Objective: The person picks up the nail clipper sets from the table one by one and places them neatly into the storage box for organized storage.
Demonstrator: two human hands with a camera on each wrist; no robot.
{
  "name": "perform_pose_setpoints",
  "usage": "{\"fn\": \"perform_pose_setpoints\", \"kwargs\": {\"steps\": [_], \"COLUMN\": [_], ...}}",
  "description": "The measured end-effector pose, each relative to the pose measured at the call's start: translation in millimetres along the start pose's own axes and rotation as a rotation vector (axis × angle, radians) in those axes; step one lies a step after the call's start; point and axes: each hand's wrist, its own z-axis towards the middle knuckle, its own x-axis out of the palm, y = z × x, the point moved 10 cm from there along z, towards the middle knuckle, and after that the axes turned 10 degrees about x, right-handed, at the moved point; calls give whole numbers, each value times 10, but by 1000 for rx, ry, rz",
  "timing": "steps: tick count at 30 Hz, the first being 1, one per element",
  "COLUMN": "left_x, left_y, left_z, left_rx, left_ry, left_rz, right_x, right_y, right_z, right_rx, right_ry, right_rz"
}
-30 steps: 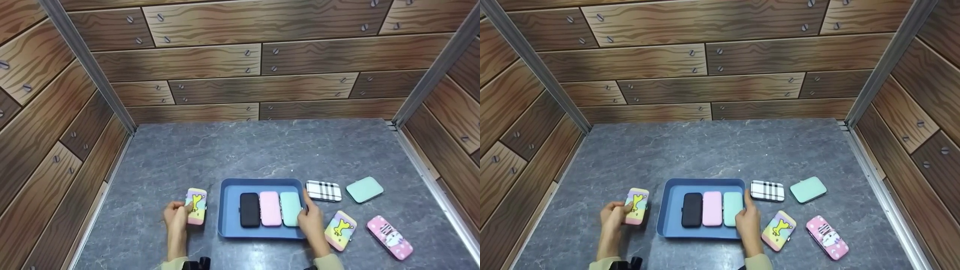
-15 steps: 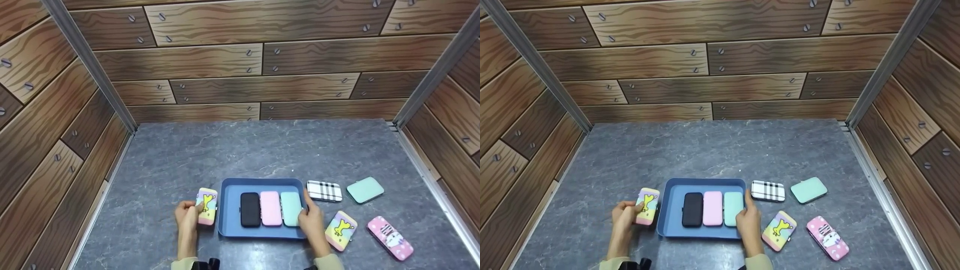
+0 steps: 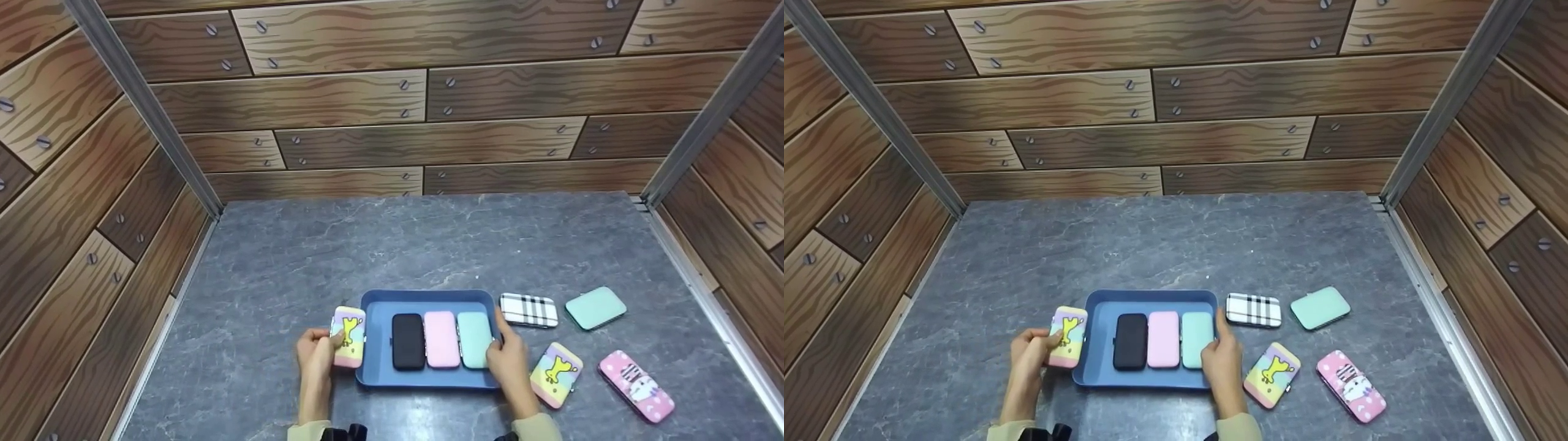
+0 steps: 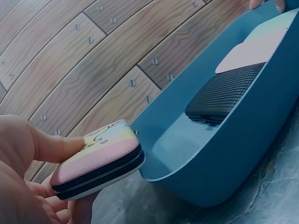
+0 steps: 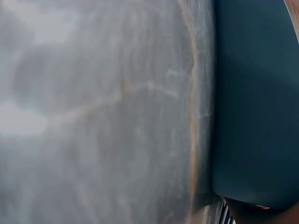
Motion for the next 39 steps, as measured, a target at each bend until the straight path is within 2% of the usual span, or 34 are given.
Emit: {"fn": "perform_pose_setpoints", "kwargs": {"steps": [10, 15, 21, 28, 33, 37, 39], "left_x": [159, 232, 247, 241, 265, 329, 352], "left_y": [-5, -11, -36, -112, -192, -212, -205], "left_z": [-50, -63, -75, -84, -106, -127, -139], "left_rx": [30, 54, 80, 127, 164, 167, 170], "left_ry": [70, 85, 75, 43, 19, 32, 37], "left_rz": [-8, 25, 111, 266, 293, 286, 313], "right_x": [-13, -23, -25, -31, -39, -30, -25], "right_y": [16, 36, 47, 53, 47, 29, 25], "right_z": [6, -1, -9, 0, 4, 5, -1], "right_rx": [-21, -32, -33, -37, -48, -39, -36], "right_ry": [-18, -31, -26, -39, -59, -51, -43], "right_rz": [-10, -5, 12, -2, -12, -16, -15]}}
